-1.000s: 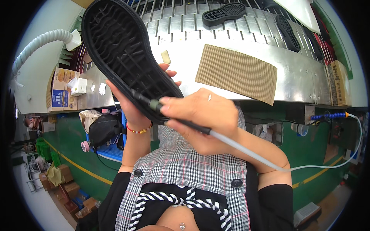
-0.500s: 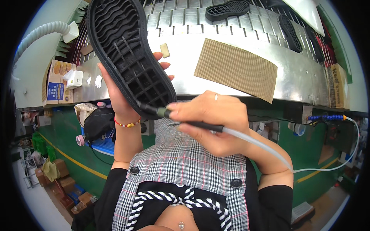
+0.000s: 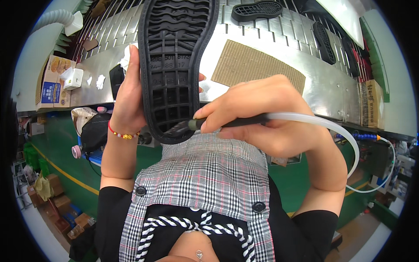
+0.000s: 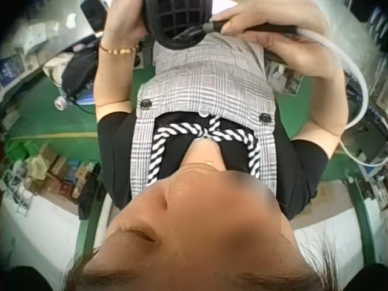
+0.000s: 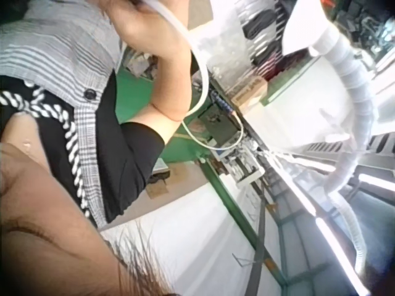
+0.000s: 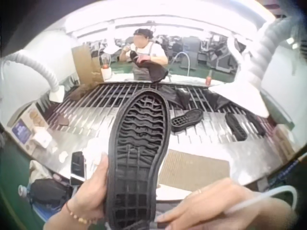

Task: The person takes shoe soles and uppers from a conveyor belt, applies adhesive to their edges using a handheld applicator nozzle, and places them back onto the conveyor belt.

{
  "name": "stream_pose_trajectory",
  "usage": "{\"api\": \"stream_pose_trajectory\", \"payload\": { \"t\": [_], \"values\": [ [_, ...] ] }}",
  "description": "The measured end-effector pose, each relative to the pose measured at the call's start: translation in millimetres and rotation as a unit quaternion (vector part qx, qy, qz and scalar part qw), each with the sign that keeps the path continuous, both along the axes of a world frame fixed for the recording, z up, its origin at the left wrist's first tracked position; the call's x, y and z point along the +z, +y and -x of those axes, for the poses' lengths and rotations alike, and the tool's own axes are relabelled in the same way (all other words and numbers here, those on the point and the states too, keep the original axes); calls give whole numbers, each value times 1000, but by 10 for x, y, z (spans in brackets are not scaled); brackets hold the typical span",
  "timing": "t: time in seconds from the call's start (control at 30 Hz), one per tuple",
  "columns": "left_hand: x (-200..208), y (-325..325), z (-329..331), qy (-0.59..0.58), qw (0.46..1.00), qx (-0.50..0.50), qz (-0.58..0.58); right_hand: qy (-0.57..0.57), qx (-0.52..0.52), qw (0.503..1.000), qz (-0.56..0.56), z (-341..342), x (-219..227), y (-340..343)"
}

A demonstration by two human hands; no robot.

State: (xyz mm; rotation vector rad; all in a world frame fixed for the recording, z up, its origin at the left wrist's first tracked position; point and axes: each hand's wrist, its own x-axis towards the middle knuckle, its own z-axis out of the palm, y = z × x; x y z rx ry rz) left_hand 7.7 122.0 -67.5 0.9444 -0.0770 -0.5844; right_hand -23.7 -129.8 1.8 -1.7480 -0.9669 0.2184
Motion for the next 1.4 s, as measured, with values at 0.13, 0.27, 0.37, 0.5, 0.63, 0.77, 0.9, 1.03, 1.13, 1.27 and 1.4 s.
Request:
{"api": "stream_pose_trajectory", "payload": {
  "t": [0.13,0.27,0.37,0.5,0.63,0.77,0.9,1.03,1.13,1.27,1.4],
  "values": [
    [62,-51,-5,-148,983,-47,-103,-27,60,997,44,-56,65,-36],
    [139,-87,-22,-81,990,-80,-87,-45,84,991,89,-106,140,-73],
    [192,-93,-31,-87,982,-81,-148,-59,140,985,86,-149,191,-92],
    [244,-87,-10,-5,988,-110,-109,-92,93,987,95,-144,249,-105],
    [268,-78,-23,-45,980,-105,-160,-106,72,985,115,-132,307,-110],
    [274,-29,-59,-33,975,-142,-165,-92,21,984,151,-170,362,-147],
    [264,-21,-86,-28,979,-132,-153,-111,34,986,120,-302,333,-205],
    [263,-46,-99,-6,982,-120,-143,-96,-6,985,142,-332,374,-350],
    [155,-65,-238,44,991,-102,-72,-71,-75,995,9,-257,286,-487],
    [-321,-106,-779,112,991,-57,44,-144,-305,940,-44,-140,-351,-536],
    [-839,-144,-1581,152,985,48,71,-195,-430,877,86,-110,-1103,-478]
  ]
}}
